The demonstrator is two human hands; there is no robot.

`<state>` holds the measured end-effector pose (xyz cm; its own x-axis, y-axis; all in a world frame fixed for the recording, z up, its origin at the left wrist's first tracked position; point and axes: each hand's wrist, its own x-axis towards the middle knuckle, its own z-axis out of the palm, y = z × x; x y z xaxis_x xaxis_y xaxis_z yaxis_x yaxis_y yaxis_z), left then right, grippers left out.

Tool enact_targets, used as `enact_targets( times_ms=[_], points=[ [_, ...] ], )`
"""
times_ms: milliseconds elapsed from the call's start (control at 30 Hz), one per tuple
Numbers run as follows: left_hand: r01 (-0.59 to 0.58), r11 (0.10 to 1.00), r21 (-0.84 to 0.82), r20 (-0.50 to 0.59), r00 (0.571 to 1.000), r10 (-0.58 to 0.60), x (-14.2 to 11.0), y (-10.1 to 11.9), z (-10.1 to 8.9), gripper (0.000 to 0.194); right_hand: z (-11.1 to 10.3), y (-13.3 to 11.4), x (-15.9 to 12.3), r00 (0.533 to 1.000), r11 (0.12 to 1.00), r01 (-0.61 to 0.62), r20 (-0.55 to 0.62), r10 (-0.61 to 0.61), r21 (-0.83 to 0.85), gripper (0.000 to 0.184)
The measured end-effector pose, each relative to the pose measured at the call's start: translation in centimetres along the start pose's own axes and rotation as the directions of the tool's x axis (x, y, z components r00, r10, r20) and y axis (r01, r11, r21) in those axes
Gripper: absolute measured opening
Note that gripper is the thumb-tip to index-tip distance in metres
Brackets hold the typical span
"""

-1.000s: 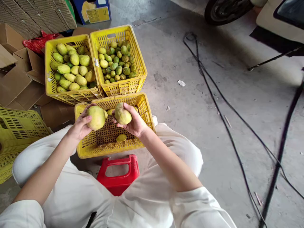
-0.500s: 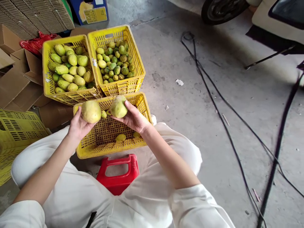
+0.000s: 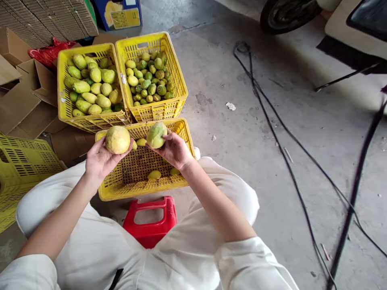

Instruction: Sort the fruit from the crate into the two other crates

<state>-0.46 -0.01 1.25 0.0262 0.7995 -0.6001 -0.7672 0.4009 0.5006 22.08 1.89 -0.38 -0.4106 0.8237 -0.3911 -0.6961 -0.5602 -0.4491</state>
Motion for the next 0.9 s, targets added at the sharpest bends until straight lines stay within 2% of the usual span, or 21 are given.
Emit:
enact_targets(
  times_ms=[67, 133, 233, 300, 400, 500, 600, 700, 800, 867, 900],
  points=[
    [-0.04, 0.999, -0.005, -0.022, 0.999, 0.04, 0.1, 0.2, -0.1, 0.027, 0.2, -0.1, -0.1, 0.999, 1.0, 0.016, 0.043, -0.015, -0.018, 0.035],
    [-0.059, 0.998, -0.004, -0.078, 0.995, 0.059, 0.4, 0.1, -0.2, 0.029, 0.2, 0.0, -0.1, 0.998, 0.999, -0.021, 0.061, 0.024, -0.04, 0.038],
    [-0.094, 0.995, 0.014, -0.145, 0.985, 0.095, 0.7, -0.3, -0.6, 0.017, 0.0, 0.7, 0.0, 0.994, 0.99, -0.105, 0.019, 0.107, -0.095, 0.048],
    [-0.075, 0.996, 0.046, -0.134, 0.988, 0.081, 0.8, -0.5, -0.7, 0.017, -0.2, 1.1, 0.0, 0.986, 0.976, -0.162, -0.059, 0.155, -0.142, 0.051],
    [0.006, 0.997, 0.08, -0.048, 0.999, -0.002, 0.3, -0.4, -0.7, 0.03, -0.1, 1.4, -0.2, 0.972, 0.965, -0.218, -0.126, 0.2, -0.148, 0.048],
    [0.004, 0.999, 0.045, 0.033, 0.999, -0.006, -0.5, 0.4, -0.4, 0.047, 0.5, 1.0, -0.7, 0.986, 0.983, -0.163, -0.034, 0.16, -0.084, 0.048],
    [-0.007, 1.0, 0.016, 0.061, 0.998, 0.006, -1.1, 1.2, 0.0, 0.039, 1.2, 0.2, -1.0, 0.998, 0.998, -0.032, 0.051, 0.035, -0.05, 0.053],
    [0.002, 1.0, 0.03, 0.013, 1.0, -0.002, -0.9, 1.3, 0.2, 0.031, 1.3, -0.2, -0.6, 0.998, 0.998, 0.022, 0.056, -0.019, -0.066, 0.049],
    [0.046, 0.996, 0.075, -0.073, 0.997, -0.04, -0.2, 1.0, -0.4, 0.027, 0.1, 0.8, 0.0, 0.997, 0.983, -0.079, -0.027, 0.075, -0.169, 0.039],
    [0.09, 0.992, 0.09, -0.142, 0.987, -0.077, 0.3, 0.9, -1.1, 0.025, -1.2, 2.4, 0.2, 0.973, 0.95, -0.191, -0.178, 0.15, -0.246, 0.034],
    [0.103, 0.991, 0.082, -0.179, 0.98, -0.087, 0.4, 0.9, -1.5, 0.024, -1.9, 3.3, 0.1, 0.946, 0.932, -0.245, -0.274, 0.17, -0.267, 0.032]
  ],
)
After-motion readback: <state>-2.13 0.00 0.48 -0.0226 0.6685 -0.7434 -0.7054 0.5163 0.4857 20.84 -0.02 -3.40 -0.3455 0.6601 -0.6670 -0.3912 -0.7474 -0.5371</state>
